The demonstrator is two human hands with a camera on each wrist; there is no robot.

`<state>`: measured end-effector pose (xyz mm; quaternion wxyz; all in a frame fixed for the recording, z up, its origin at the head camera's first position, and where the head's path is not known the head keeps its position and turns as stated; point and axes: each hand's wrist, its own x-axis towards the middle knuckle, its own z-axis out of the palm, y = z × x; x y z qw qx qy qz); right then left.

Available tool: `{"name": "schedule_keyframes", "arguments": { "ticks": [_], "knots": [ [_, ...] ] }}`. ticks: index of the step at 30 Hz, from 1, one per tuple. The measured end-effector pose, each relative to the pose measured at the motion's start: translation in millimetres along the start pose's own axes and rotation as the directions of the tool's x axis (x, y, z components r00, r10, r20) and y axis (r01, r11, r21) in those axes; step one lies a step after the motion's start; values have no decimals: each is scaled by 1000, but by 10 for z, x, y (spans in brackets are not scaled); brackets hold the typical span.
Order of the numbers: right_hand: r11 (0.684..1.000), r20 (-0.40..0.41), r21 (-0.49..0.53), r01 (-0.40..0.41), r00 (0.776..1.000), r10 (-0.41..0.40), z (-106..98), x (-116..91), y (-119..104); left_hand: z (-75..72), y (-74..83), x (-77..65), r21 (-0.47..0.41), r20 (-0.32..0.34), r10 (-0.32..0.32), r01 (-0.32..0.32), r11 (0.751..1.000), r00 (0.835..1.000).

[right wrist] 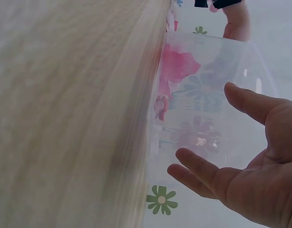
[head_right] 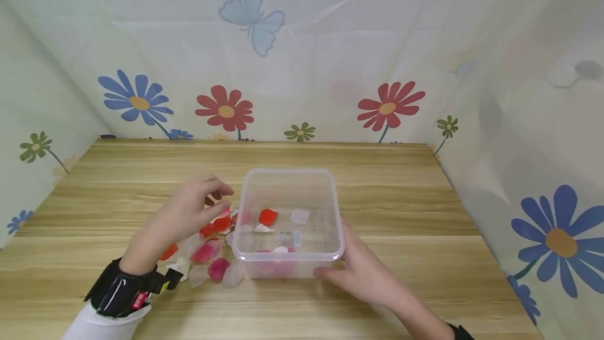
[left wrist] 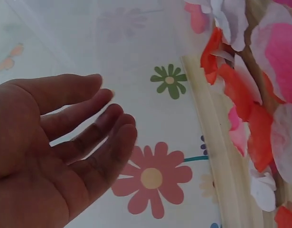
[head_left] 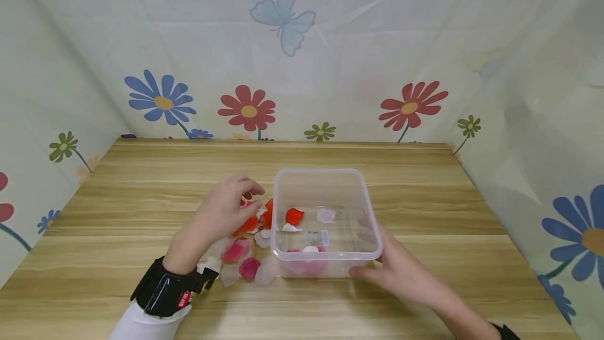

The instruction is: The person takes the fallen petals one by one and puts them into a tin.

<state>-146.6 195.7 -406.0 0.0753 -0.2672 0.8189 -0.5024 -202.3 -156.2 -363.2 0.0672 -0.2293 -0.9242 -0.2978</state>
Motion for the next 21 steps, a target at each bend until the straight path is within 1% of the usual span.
{"name": "schedule_keyframes", "arguments": {
  "ticks": [3, 5, 11, 14, 17, 21],
  "knots": [
    [1000, 3, 8, 6, 1000, -6, 4, 3, 0, 47, -84, 12, 39, 83, -77, 74, 997, 994],
    [1000, 3, 5, 5, 1000, -5, 5, 5, -3, 85, -120, 25, 57, 123, -108, 101, 993, 987],
    [1000, -1, -12, -13, 1000, 13, 3, 7, -11, 241, -191, 75, 34, 200, -154, 150, 988, 968],
    [1000, -1, -26, -10, 1000, 9, 4, 6, -7, 321, -228, 90, 44, 227, -166, 160, 986, 960],
    [999, -2, -39, -3, 1000, 3, 6, 2, 0, 382, -258, 106, 53, 237, -156, 148, 988, 959],
    [999, -7, -41, 0, 1000, 0, 7, -5, 12, 435, -273, 125, 39, 240, -148, 143, 989, 959]
  ]
}}
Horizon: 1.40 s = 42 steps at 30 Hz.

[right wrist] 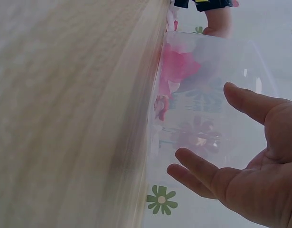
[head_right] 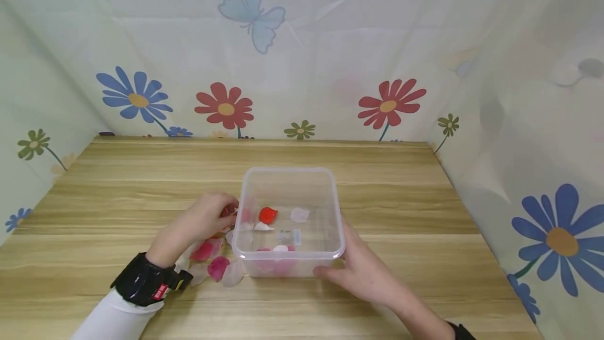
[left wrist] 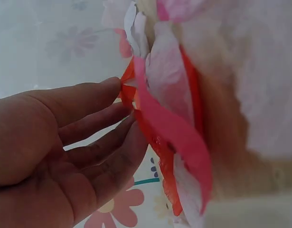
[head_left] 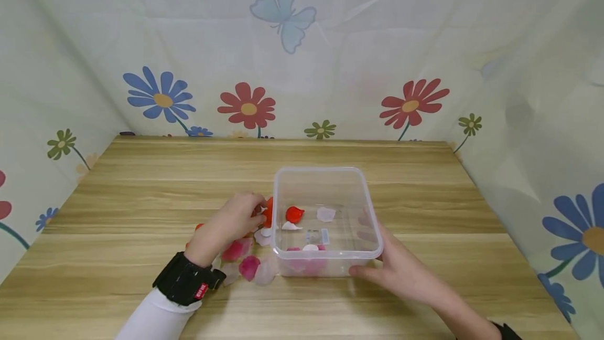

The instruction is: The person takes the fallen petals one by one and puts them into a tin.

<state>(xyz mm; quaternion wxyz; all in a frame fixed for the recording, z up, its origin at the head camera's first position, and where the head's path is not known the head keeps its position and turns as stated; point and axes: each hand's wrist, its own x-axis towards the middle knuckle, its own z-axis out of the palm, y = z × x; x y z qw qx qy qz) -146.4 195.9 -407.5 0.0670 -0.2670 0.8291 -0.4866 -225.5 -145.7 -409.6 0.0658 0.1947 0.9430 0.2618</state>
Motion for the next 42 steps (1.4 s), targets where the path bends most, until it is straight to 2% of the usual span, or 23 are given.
{"name": "schedule_keyframes", "arguments": {
  "ticks": [10, 16, 18, 24, 30, 36, 42],
  "knots": [
    [1000, 2, -4, -18, 1000, 18, 6, 7, -4, 13, 3, -4, -38, 22, -28, 28, 999, 999],
    [1000, 5, 10, -11, 1000, 11, 6, 0, 3, -66, 15, -74, -90, 12, -85, 86, 992, 996],
    [1000, 5, 20, -6, 1000, 6, 6, -1, 8, -101, 18, -92, -88, 9, -88, 89, 992, 996],
    [999, 6, 37, -7, 1000, 7, 5, 10, 6, -195, 12, -114, -17, -12, -46, 46, 999, 999],
    [999, 6, 43, -11, 1000, 11, 6, 13, -5, -235, 7, -133, 23, -76, -30, 32, 999, 997],
    [999, 4, 39, -13, 1000, 13, 9, 8, -3, -251, 26, -141, -35, -130, -90, 86, 996, 987],
    [1000, 1, 23, -18, 1000, 18, 10, 11, 0, -251, 27, -134, -107, -139, -135, 120, 987, 981]
  ]
}}
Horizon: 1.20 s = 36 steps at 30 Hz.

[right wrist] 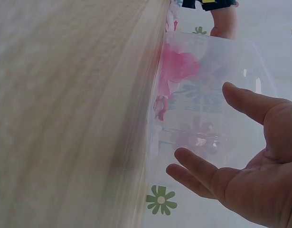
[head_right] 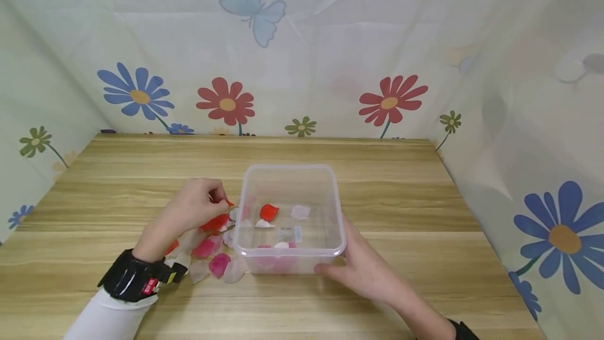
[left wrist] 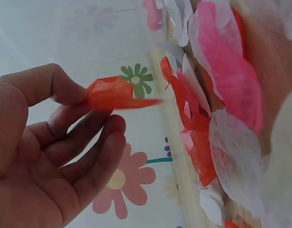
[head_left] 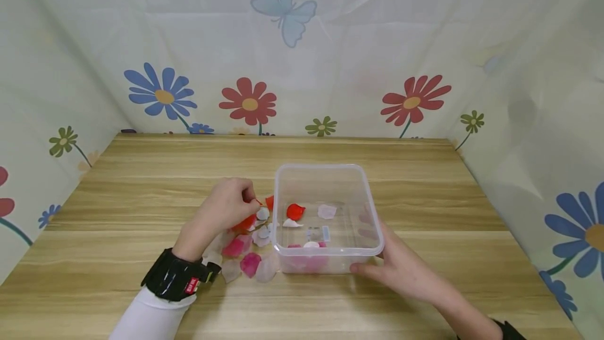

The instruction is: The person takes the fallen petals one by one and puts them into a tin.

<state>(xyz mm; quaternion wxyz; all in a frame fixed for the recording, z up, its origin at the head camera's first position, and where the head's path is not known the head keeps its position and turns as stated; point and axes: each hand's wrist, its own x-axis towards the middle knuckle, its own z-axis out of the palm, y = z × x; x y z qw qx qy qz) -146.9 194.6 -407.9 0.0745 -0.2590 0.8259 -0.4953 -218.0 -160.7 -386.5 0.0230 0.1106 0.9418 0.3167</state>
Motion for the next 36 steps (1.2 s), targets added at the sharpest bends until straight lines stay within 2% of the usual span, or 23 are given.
{"name": "schedule_keyframes", "arguments": {
  "ticks": [8, 19, 26, 32, 36],
  "knots": [
    [1000, 10, 7, 5, 1000, -5, -15, 1, -18, -6, -1, 16, -6, -21, 14, -14, 1000, 1000],
    [1000, 14, 23, 6, 1000, -6, -19, -2, -28, -35, -23, 31, -70, -90, 94, -100, 993, 992],
    [999, 14, 35, 16, 1000, -17, -19, -1, -13, -49, 5, 13, -110, -172, 148, -168, 980, 974],
    [999, 19, 40, 9, 1000, -10, -18, -5, -11, -65, 99, -34, -124, -202, 175, -203, 971, 964],
    [999, 18, 41, 0, 1000, -1, -17, -8, -18, -81, 179, -76, -123, -245, 219, -254, 959, 945]
  ]
}}
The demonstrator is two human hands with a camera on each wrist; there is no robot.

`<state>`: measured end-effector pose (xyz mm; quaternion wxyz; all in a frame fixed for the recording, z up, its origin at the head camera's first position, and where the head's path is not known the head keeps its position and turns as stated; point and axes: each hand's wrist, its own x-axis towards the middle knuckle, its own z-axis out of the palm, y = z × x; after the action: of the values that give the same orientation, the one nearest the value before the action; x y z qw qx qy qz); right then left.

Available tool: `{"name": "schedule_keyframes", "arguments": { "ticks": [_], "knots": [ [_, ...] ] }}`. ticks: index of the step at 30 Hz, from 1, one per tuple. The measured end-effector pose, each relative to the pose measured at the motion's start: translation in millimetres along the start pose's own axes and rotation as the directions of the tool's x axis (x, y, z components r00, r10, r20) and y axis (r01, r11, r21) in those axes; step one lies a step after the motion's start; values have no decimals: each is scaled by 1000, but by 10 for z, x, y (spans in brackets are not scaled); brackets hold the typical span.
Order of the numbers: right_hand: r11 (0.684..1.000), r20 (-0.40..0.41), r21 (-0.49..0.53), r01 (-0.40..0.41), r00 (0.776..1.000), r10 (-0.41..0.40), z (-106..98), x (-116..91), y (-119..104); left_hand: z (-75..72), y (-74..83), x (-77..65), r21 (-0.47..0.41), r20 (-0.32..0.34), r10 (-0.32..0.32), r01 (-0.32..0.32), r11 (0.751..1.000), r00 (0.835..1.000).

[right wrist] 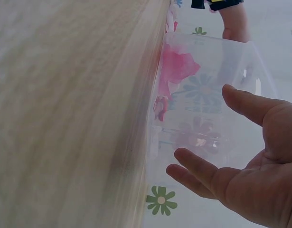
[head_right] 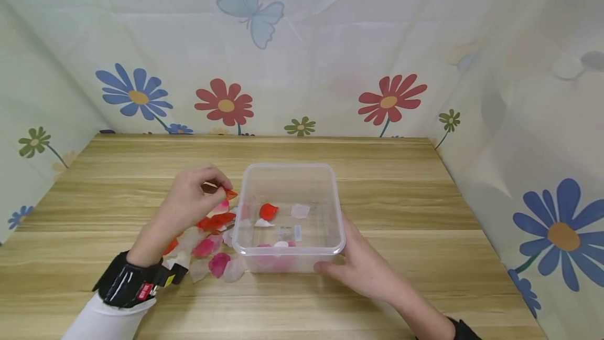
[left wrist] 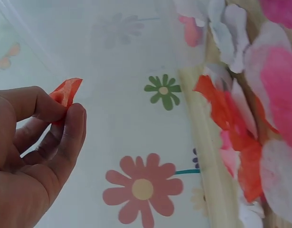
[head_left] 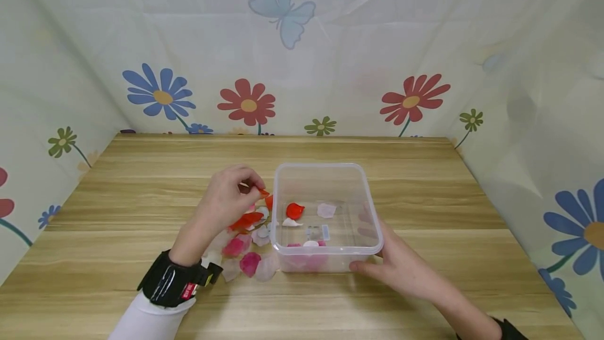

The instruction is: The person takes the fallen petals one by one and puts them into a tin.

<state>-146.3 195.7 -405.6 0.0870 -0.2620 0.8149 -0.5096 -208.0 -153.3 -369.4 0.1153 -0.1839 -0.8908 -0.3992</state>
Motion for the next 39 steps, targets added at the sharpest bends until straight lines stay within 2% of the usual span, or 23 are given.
{"name": "schedule_keyframes", "arguments": {
  "ticks": [8, 13, 18, 22, 30, 39],
  "knots": [
    [1000, 0, -7, 9, 1000, -9, 2, 3, 5, -35, 223, -33, -34, -80, 104, -107, 994, 991],
    [1000, 0, -19, -3, 1000, 3, 6, 11, 11, -42, 355, -62, -53, -93, 178, -183, 982, 980],
    [999, -2, -34, 1, 1000, -1, 2, 5, 14, 3, 449, -91, -81, -74, 276, -282, 956, 958],
    [999, -3, -32, -4, 1000, 4, 4, 5, 15, 70, 507, -106, -106, -53, 329, -333, 937, 943],
    [997, -12, -79, 15, 1000, -16, 1, -12, 3, 142, 529, -118, -141, 40, 368, -359, 923, 929],
    [999, -4, -37, 15, 1000, -16, 3, -8, 0, 151, 512, -112, -173, 104, 400, -380, 909, 910]
  ]
}}
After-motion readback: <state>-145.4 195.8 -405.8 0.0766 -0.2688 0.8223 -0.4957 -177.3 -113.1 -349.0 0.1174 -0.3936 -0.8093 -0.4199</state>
